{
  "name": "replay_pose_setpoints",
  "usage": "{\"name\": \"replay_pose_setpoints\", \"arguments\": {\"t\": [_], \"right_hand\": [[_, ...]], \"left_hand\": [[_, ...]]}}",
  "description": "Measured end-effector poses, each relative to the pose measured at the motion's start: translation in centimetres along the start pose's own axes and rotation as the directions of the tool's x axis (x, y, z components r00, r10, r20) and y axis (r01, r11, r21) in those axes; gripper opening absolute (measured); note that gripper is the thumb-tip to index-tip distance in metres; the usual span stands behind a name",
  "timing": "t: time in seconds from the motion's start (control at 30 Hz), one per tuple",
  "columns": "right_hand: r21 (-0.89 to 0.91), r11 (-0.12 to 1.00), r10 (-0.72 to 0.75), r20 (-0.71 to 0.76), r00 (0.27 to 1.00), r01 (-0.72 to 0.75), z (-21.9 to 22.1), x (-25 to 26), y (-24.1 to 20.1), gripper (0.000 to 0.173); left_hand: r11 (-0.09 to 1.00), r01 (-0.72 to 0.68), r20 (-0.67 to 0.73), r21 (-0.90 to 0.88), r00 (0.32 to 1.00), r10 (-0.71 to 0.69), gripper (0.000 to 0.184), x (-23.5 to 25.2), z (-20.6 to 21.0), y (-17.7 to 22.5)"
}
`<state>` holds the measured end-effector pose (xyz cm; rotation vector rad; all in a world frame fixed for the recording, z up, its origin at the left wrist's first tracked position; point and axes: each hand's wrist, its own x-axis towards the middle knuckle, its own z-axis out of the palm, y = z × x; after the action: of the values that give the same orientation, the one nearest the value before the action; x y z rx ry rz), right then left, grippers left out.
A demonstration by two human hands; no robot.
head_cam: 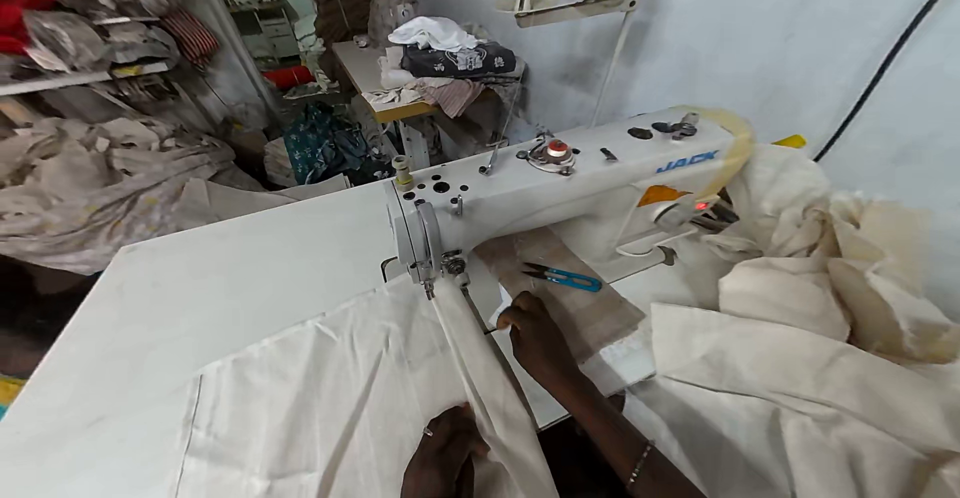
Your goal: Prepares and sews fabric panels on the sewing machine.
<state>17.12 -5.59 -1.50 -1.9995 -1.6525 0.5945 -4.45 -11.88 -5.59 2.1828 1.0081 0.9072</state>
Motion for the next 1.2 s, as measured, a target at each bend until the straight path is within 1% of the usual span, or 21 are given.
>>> {"name": "replay_pose_setpoints", "arguments": {"t": [0.03, 0.13, 0.27, 0.37, 0.53, 0.63, 0.7, 0.73, 0.77, 0.8, 0.83, 0.9, 0.93, 0.97, 1.0, 1.03, 1.07, 1.1, 1.13, 1.17, 1.2], "right_hand": [[0.046, 0.999, -0.024, 0.0, 1.0, 0.024, 0.0, -0.3, 0.1, 0.026], [0.099, 0.984, -0.13, -0.157, 0.979, 0.147, 0.9, -1.0, 1.0, 0.023], [0.039, 0.991, -0.124, -0.075, 0.989, 0.127, 0.3, -2.0, 1.2, 0.017], [0.011, 0.981, -0.186, -0.188, 0.964, 0.192, 0.9, -2.6, 1.9, 0.022], [0.017, 0.971, -0.229, -0.243, 0.943, 0.24, 0.5, -4.0, 2.3, 0.012], [-0.105, 0.957, -0.289, -0.267, 0.919, 0.27, 1.5, -4.6, 2.9, 0.013], [-0.213, 0.923, -0.379, -0.363, 0.851, 0.32, 2.8, -4.3, 3.5, 0.007], [-0.193, 0.928, -0.37, -0.358, 0.857, 0.319, 2.7, -4.3, 3.5, 0.008], [-0.084, 0.955, -0.297, -0.295, 0.908, 0.285, 1.8, -4.7, 3.1, 0.011], [0.104, 0.974, -0.183, -0.159, 0.97, 0.201, 0.3, -5.2, 2.2, 0.016], [0.295, 0.952, -0.093, 0.016, 0.996, 0.084, -1.5, -5.8, 1.2, 0.018], [0.544, 0.825, -0.051, 0.342, 0.938, -0.153, -4.0, -7.3, -0.8, 0.012], [0.61, 0.761, -0.088, 0.437, 0.895, -0.223, -4.5, -8.1, -1.6, 0.009], [0.655, 0.714, -0.124, 0.466, 0.876, -0.247, -4.6, -8.7, -2.2, 0.008], [0.687, 0.693, -0.146, 0.429, 0.891, -0.218, -4.5, -9.3, -2.7, 0.01], [0.71, 0.694, -0.168, 0.321, 0.932, -0.119, -4.1, -9.8, -2.9, 0.015], [0.699, 0.713, -0.22, 0.146, 0.965, 0.057, -3.4, -10.2, -2.9, 0.021], [0.626, 0.73, -0.313, -0.051, 0.949, 0.274, -2.6, -10.4, -2.7, 0.027], [0.502, 0.728, -0.432, -0.192, 0.881, 0.467, -1.9, -10.6, -2.4, 0.025], [0.4, 0.698, -0.535, -0.259, 0.804, 0.593, -1.6, -10.9, -2.4, 0.02], [0.36, 0.648, -0.611, -0.28, 0.741, 0.671, -1.4, -11.3, -2.6, 0.015]], "left_hand": [[1.0, -0.001, 0.0, -0.003, 1.0, 0.001, 0.022, 0.0, 0.0, 0.0], [1.0, -0.003, -0.004, -0.01, 1.0, 0.003, 0.021, 0.0, 0.0, -0.3], [1.0, -0.006, -0.01, -0.027, 1.0, 0.006, 0.021, 0.0, 0.1, -0.3], [1.0, -0.014, -0.008, -0.027, 1.0, 0.014, 0.022, 0.1, 0.1, -0.4], [1.0, -0.019, -0.011, -0.022, 1.0, 0.019, 0.022, 0.1, 0.0, -0.4], [0.988, 0.036, -0.034, -0.147, 0.999, -0.042, 0.021, 0.0, -0.1, -0.7], [0.934, 0.127, -0.069, -0.333, 0.985, -0.159, 0.018, 0.2, -0.3, -0.6], [0.897, 0.177, -0.067, -0.405, 0.973, -0.223, 0.017, 0.5, -0.6, -0.3], [0.875, 0.224, -0.043, -0.43, 0.963, -0.268, 0.017, 0.9, -1.1, 0.3], [0.878, 0.242, -0.008, -0.413, 0.963, -0.269, 0.02, 1.4, -1.8, 0.9], [0.897, 0.222, 0.035, -0.382, 0.974, -0.226, 0.027, 1.9, -2.5, 1.6], [0.915, 0.199, 0.159, -0.35, 0.976, -0.152, 0.051, 2.8, -3.9, 3.5], [0.905, 0.232, 0.207, -0.357, 0.964, -0.166, 0.059, 3.0, -4.4, 4.5], [0.876, 0.284, 0.227, -0.389, 0.951, -0.208, 0.059, 3.1, -4.8, 5.4], [0.819, 0.358, 0.237, -0.448, 0.931, -0.278, 0.056, 3.2, -4.9, 6.2], [0.735, 0.433, 0.247, -0.521, 0.901, -0.356, 0.052, 3.2, -5.0, 6.6], [0.635, 0.49, 0.256, -0.597, 0.867, -0.427, 0.047, 3.2, -5.2, 6.9], [0.53, 0.522, 0.264, -0.668, 0.832, -0.487, 0.041, 3.1, -5.3, 7.1], [0.429, 0.536, 0.278, -0.727, 0.801, -0.531, 0.035, 2.9, -5.5, 7.1], [0.332, 0.539, 0.3, -0.774, 0.774, -0.557, 0.028, 2.7, -5.6, 7.1], [0.251, 0.532, 0.323, -0.808, 0.758, -0.566, 0.022, 2.4, -5.6, 7.1]]}}
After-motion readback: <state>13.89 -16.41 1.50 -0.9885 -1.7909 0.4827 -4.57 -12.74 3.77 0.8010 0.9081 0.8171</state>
